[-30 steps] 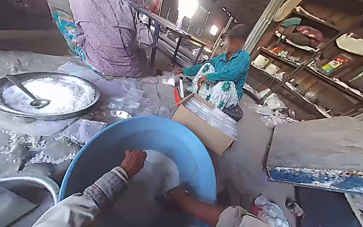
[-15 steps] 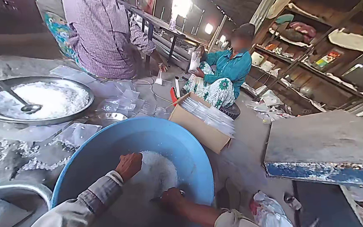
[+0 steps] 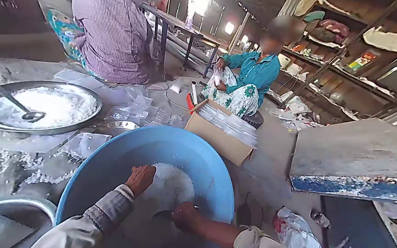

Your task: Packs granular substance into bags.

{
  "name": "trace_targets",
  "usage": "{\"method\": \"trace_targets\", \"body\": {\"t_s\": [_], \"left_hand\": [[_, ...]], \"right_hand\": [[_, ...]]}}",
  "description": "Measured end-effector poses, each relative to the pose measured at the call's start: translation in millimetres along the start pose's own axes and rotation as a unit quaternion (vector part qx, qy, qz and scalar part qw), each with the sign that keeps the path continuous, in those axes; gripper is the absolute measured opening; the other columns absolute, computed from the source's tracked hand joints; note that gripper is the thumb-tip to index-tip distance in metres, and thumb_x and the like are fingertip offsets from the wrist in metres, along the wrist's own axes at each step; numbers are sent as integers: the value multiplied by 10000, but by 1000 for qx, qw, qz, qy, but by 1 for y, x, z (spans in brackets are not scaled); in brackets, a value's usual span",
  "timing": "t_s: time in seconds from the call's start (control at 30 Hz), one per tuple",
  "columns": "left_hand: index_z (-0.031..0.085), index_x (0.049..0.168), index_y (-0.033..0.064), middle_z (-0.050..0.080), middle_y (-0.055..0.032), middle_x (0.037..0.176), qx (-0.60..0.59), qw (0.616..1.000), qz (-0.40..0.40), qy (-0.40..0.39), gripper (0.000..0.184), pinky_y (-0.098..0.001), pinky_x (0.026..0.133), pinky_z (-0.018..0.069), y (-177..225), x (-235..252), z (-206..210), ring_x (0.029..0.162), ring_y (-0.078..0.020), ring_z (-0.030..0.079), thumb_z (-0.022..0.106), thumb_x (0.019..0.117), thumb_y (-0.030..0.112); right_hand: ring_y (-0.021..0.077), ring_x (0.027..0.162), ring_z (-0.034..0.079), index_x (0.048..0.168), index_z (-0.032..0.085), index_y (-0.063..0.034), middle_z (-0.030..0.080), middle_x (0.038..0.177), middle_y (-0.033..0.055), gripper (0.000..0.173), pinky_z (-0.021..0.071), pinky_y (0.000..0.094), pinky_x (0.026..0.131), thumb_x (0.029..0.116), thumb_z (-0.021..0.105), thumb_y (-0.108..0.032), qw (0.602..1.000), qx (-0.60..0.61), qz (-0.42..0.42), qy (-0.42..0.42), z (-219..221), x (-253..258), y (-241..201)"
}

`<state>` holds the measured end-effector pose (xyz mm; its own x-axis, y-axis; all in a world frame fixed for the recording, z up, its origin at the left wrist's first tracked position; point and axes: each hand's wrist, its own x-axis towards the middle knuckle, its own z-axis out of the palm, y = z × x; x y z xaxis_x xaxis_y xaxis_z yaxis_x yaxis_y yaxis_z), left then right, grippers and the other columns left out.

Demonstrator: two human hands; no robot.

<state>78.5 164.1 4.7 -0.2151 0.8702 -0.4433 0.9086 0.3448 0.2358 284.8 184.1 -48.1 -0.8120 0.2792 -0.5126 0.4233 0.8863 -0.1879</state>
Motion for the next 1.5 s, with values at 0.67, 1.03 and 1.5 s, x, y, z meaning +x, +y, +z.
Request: {"method": "trace_targets", "body": {"t_s": [0.67,1.03,1.5], "left_hand": [[687,1106,-112,677,-327,1141,-41,994,93,45,231,-707,963,453,-19,11,11,1149,-515,632,539,1041,52],[650,1042,-129,661,-322,1054,-32,992,126,0,304,-689,880,471,-9,11,20,1082,-503,639,596,1023,169],[660,965,-87,674,-160,830,-245,958,103,-112,269,-380,660,509,12,6,27,657,-191,596,493,1072,95]], "right_hand": [[303,810,616,1008,663,134,652,907,243,371,490,476,800,1092,486,-181,968,245,-30,-38,-19,-3,22],[31,482,475,924,607,2,514,643,-5,347,416,191,492,1116,454,-243,927,344,148,30,-42,-61,15],[-8,431,477,939,600,-19,559,586,-48,312,402,153,443,1120,439,-216,891,368,247,100,-37,-102,28]]}}
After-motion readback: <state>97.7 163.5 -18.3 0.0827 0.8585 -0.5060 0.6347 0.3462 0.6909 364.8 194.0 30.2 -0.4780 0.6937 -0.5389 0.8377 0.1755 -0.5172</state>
